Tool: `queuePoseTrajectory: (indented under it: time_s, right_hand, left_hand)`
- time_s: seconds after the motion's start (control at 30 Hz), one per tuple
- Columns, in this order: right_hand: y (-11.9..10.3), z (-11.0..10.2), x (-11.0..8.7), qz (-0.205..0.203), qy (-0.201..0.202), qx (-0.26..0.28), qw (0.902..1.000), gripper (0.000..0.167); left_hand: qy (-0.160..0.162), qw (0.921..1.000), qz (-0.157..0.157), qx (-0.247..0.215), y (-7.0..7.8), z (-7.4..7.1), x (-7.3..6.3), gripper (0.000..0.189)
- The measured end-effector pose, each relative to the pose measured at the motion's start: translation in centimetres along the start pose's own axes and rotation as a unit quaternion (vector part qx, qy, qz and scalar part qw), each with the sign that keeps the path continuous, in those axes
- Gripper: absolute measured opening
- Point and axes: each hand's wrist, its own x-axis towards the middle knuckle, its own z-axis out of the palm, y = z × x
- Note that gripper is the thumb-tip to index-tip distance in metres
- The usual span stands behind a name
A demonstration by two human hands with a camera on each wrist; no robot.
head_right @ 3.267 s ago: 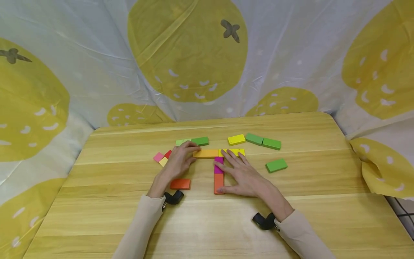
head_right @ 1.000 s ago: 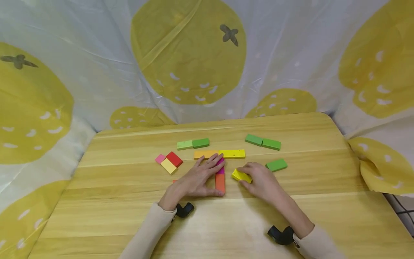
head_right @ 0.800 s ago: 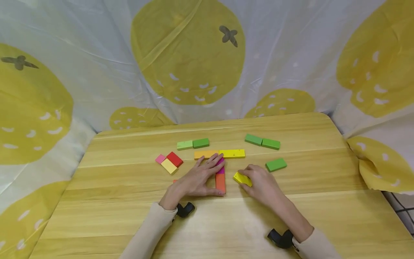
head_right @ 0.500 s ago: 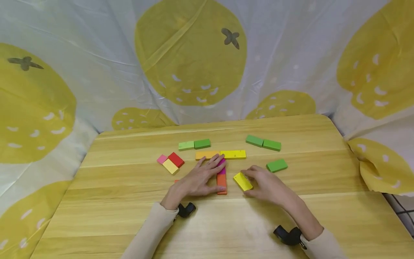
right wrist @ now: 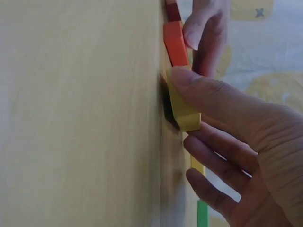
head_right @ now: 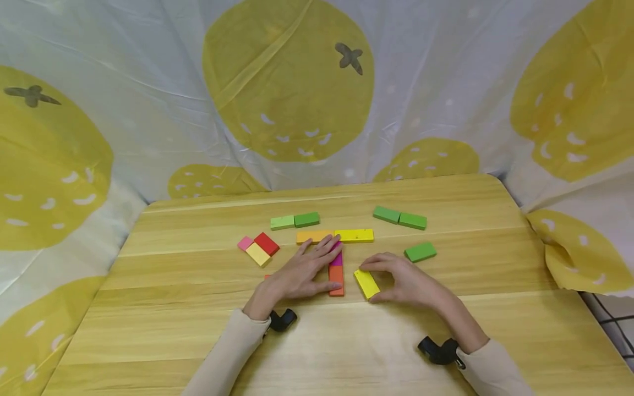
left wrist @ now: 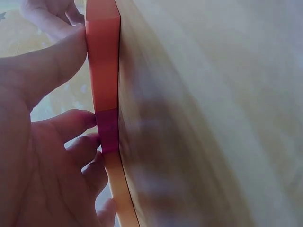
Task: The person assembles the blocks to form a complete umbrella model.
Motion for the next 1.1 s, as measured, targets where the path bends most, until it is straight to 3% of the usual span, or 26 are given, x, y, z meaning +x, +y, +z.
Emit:
queuePoseTrajectory:
  time_s: [0.53,0.87,1.1]
  right_hand:
    - [-2.0,1.9,0.4,-0.076,-0.019,0.009,0.9969,0.055]
    - [-2.8,2.3,0.1,-0.076,-0.019,0.0,0.997,0.06]
    - [-3.1,1.4,-0.2,-0.063,-0.047,-0.01,0.9968,0.055]
  left_hand:
    - [0.0,1.0,0.003,0.002,-0.4,0.0,0.0,0.084]
    - [-0.001,1.0,0.002,-0.004,-0.5,0.1,0.1,0.083]
    - [-0.002,1.0,0.0,0.0,-0.4,0.0,0.1,0.083]
